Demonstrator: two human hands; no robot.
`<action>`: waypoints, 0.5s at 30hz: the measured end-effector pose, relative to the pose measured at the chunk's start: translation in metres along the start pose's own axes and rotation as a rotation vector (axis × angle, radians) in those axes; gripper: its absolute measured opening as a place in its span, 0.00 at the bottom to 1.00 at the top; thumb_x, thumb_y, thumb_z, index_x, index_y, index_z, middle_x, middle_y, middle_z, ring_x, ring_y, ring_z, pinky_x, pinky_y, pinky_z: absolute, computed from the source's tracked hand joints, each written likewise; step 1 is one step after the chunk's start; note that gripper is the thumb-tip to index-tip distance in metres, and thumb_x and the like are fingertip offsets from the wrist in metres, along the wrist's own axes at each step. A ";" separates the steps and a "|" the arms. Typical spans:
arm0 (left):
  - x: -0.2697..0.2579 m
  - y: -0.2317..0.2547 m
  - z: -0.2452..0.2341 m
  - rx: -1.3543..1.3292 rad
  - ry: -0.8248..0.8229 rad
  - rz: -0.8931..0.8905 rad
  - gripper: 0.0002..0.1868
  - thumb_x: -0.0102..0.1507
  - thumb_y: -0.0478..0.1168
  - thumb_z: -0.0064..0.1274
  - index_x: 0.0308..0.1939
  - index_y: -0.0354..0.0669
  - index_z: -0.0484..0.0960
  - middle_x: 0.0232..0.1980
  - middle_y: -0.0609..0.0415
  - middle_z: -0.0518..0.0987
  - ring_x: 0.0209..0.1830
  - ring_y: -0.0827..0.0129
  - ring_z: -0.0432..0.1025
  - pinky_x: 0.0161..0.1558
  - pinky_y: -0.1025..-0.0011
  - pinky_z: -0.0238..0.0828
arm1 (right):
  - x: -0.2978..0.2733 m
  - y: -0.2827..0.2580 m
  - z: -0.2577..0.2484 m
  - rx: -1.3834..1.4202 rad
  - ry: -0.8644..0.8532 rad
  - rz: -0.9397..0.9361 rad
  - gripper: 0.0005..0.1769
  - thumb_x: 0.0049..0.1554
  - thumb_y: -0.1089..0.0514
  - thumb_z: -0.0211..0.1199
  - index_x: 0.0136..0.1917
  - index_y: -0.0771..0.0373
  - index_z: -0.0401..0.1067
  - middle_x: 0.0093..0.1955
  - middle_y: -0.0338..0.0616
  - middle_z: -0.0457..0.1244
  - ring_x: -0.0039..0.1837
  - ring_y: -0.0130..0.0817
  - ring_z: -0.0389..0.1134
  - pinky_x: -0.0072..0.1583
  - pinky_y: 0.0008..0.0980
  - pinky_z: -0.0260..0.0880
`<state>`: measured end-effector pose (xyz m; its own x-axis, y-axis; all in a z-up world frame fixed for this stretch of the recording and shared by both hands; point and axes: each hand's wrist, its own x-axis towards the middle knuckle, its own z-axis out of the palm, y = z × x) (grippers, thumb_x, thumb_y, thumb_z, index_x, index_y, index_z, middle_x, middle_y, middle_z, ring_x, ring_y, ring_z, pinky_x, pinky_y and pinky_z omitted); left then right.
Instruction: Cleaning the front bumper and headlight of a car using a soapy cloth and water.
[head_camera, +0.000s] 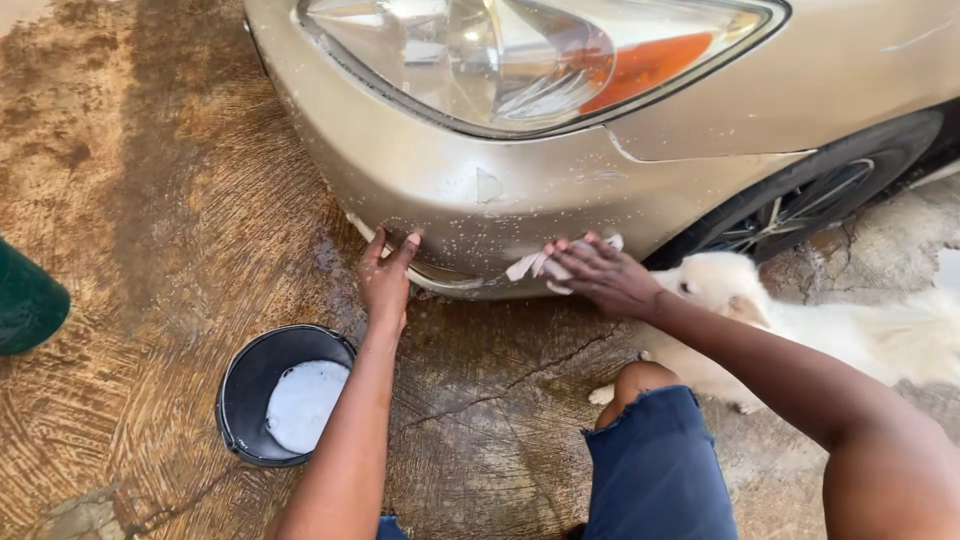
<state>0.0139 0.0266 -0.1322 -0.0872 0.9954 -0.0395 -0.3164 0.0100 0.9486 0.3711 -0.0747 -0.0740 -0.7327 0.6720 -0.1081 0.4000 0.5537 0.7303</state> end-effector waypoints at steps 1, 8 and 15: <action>0.000 -0.002 0.000 -0.010 0.002 0.013 0.48 0.57 0.47 0.67 0.75 0.28 0.63 0.65 0.38 0.80 0.63 0.62 0.73 0.65 0.69 0.65 | -0.010 0.005 -0.002 0.039 -0.012 0.080 0.49 0.54 0.52 0.55 0.84 0.41 0.38 0.87 0.44 0.34 0.86 0.44 0.32 0.78 0.53 0.23; 0.007 -0.010 -0.007 0.035 0.011 -0.111 0.52 0.56 0.53 0.69 0.73 0.24 0.61 0.70 0.36 0.70 0.67 0.57 0.70 0.64 0.60 0.70 | -0.010 0.041 -0.024 0.242 0.289 0.498 0.38 0.59 0.54 0.58 0.82 0.49 0.58 0.85 0.61 0.42 0.86 0.55 0.41 0.83 0.54 0.26; 0.013 -0.019 -0.010 0.056 -0.045 -0.134 0.56 0.54 0.57 0.69 0.76 0.27 0.62 0.73 0.34 0.71 0.73 0.42 0.63 0.71 0.47 0.57 | 0.058 0.026 -0.040 0.433 0.593 0.492 0.44 0.61 0.39 0.57 0.83 0.61 0.53 0.84 0.65 0.38 0.86 0.59 0.35 0.82 0.57 0.25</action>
<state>0.0098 0.0384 -0.1540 -0.0053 0.9881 -0.1539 -0.2689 0.1468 0.9519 0.3174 -0.0411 -0.0343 -0.5392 0.5841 0.6067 0.8308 0.4869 0.2696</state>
